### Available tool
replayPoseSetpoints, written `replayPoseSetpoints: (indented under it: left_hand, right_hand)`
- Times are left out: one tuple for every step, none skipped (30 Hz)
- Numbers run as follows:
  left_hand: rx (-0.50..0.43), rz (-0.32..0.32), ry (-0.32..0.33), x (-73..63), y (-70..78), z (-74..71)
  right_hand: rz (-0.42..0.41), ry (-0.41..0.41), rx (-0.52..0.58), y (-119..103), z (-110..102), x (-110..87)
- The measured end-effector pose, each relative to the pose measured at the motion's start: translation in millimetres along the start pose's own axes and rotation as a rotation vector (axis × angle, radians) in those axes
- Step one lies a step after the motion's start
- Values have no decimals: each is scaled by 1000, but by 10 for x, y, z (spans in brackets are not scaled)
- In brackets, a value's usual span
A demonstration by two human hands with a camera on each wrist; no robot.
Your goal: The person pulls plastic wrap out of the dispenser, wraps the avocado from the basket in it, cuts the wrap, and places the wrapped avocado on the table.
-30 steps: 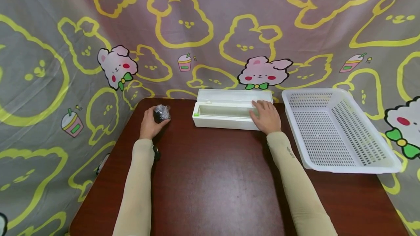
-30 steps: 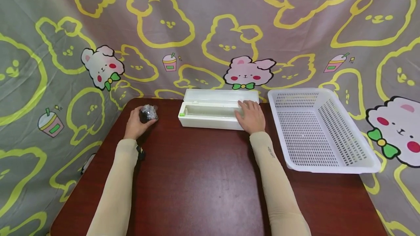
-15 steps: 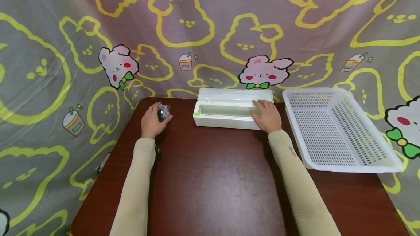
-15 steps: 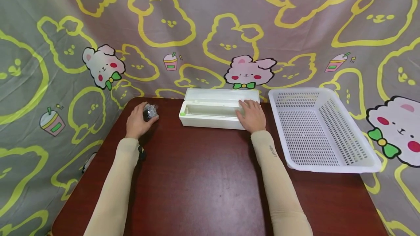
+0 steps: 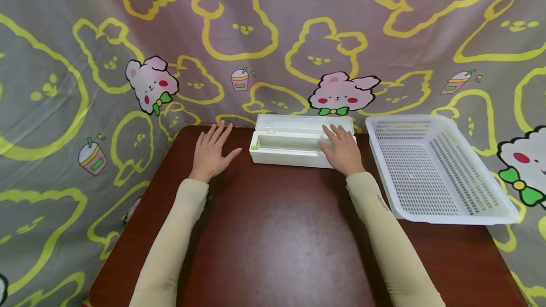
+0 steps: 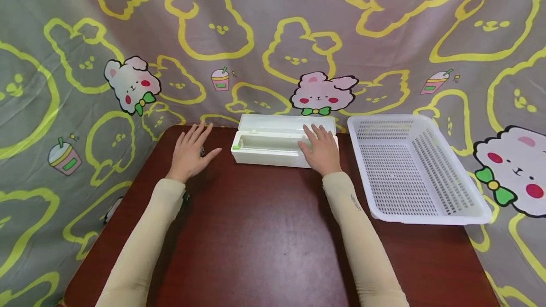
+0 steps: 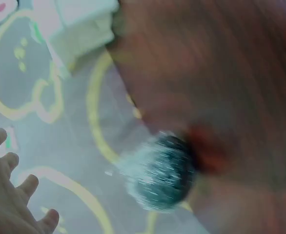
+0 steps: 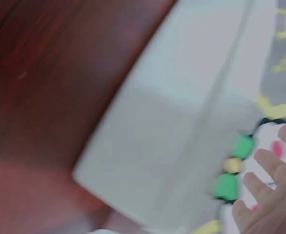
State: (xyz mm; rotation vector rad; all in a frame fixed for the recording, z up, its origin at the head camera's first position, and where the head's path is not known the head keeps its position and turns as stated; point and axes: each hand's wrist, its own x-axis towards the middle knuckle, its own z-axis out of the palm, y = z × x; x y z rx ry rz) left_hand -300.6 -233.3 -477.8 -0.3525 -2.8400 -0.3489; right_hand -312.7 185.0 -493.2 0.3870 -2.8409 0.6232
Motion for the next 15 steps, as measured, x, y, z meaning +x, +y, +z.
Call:
replayPoseSetpoints:
  left_hand:
    - [14,13,1,-14,39,-22]
    - [22,26,3,-29,76,-44]
    - [28,38,5,-46,111,-67]
    - [35,50,9,-61,143,-90]
    - [40,60,14,-82,168,-115]
    - [44,70,20,-102,191,-141]
    - [46,81,29,-122,211,-168]
    - [43,89,36,-143,228,-195]
    - [44,96,44,-166,243,-220]
    - [44,101,52,-189,255,-244]
    - [47,106,59,-215,264,-268]
    - [49,111,65,-241,271,-291]
    - [54,114,71,-269,272,-312]
    - [58,118,75,-298,271,-335]
    - [65,122,82,-327,265,-354]
  right_hand:
    - [-14,-1,-10,-67,-40,-19]
    - [-30,3,-20,-133,-86,-38]
    - [-43,5,-33,-199,-138,-63]
    - [-57,7,-44,-263,-196,-93]
    - [-72,7,-53,-325,-254,-127]
    - [-85,8,-60,-380,-313,-166]
    - [-99,11,-73,-422,-371,-208]
    - [-108,15,-80,-454,-429,-253]
    - [-117,18,-91,-475,-483,-303]
    - [-125,21,-97,-485,-537,-355]
    - [-136,31,-105,-483,-582,-407]
    - [-148,45,-116,-471,-621,-458]
    - [-158,56,-130,-453,-657,-507]
    - [-167,66,-137,-430,-692,-557]
    - [-179,76,-145,-398,-722,-603]
